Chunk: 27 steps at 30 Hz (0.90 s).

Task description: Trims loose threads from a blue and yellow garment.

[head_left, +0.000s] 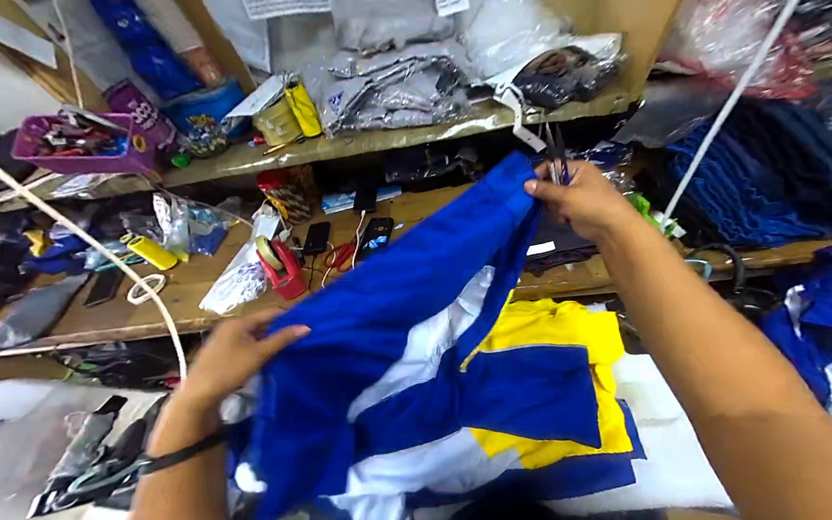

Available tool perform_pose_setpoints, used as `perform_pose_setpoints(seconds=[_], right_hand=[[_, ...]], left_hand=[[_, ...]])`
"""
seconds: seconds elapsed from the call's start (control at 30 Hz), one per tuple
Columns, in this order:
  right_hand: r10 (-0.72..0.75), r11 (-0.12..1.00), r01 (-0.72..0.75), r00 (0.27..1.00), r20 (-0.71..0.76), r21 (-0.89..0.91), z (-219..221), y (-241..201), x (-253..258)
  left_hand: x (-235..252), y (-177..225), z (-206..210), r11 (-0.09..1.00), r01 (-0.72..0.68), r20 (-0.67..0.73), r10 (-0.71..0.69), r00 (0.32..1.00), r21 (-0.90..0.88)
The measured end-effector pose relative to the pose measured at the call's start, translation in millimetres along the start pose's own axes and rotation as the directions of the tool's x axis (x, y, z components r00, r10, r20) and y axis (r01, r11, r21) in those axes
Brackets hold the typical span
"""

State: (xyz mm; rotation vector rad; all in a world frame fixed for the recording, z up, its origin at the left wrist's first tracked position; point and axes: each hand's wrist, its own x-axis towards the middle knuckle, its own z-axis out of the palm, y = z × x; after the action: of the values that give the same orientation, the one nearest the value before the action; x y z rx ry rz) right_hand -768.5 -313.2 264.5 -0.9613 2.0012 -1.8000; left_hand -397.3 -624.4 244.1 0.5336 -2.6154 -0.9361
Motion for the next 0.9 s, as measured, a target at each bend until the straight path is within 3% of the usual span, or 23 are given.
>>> perform_pose_setpoints(seconds=[0.1, 0.2, 0.27, 0.33, 0.43, 0.5, 0.57, 0.63, 0.7, 0.73, 0.8, 0.9], right_hand=[[-0.108, 0.994, 0.108, 0.994, -0.021, 0.017, -32.3, -35.8, 1.6], [-0.161, 0.987, 0.160, 0.986, 0.042, 0.018, -50.7, -41.1, -24.6], [-0.135, 0.990, 0.137, 0.988, 0.079, -0.026, -58.2, -17.6, -56.4], [0.000, 0.999, 0.006, 0.992, 0.123, -0.047, -63.2, 29.4, -95.5], [0.294, 0.954, -0.300, 0.939, 0.177, 0.007, -65.1, 107.7, -154.1], [0.419, 0.899, -0.433, 0.893, 0.165, 0.059, -62.6, 132.8, -181.7], [0.468, 0.883, -0.470, 0.877, 0.106, -0.003, -54.3, 156.4, -196.5], [0.505, 0.859, -0.488, 0.858, 0.095, -0.157, -42.7, 194.4, -203.6], [0.559, 0.796, -0.505, 0.825, 0.084, -0.334, -31.5, 231.6, -208.0], [0.574, 0.766, -0.503, 0.816, 0.072, -0.399, -28.3, 241.3, -209.9], [0.588, 0.714, -0.506, 0.808, 0.023, -0.484, -27.8, 242.3, -210.5], [0.570, 0.651, -0.519, 0.816, -0.094, -0.554, -32.2, 217.0, -206.1]], left_hand=[[5.3, 34.6, -33.6, 0.994, -0.077, -0.171, 0.089, 0.981, 0.075], [-12.2, 34.3, -26.2, 0.992, -0.118, -0.187, 0.110, 0.976, -0.036], [-29.6, 14.3, -3.0, 0.996, -0.053, -0.085, 0.047, 0.995, -0.075], [-48.5, -9.3, 29.1, 0.999, 0.035, 0.100, -0.031, 0.995, -0.038], [-75.0, -36.5, 66.4, 0.983, 0.160, 0.407, -0.112, 0.907, -0.087], [-80.4, -40.6, 74.0, 0.957, 0.262, 0.497, -0.169, 0.851, -0.124], [-75.1, -47.4, 84.8, 0.939, 0.344, 0.533, -0.289, 0.795, -0.005], [-64.3, -65.6, 113.0, 0.892, 0.387, 0.537, -0.450, 0.714, 0.233], [-55.0, -79.6, 147.4, 0.775, 0.406, 0.473, -0.622, 0.624, 0.484], [-52.7, -75.4, 159.7, 0.710, 0.405, 0.408, -0.679, 0.611, 0.575], [-49.4, -40.6, 174.4, 0.665, 0.439, 0.244, -0.679, 0.693, 0.605], [-41.7, 30.1, 215.1, 0.841, 0.339, 0.076, -0.405, 0.911, 0.421]])
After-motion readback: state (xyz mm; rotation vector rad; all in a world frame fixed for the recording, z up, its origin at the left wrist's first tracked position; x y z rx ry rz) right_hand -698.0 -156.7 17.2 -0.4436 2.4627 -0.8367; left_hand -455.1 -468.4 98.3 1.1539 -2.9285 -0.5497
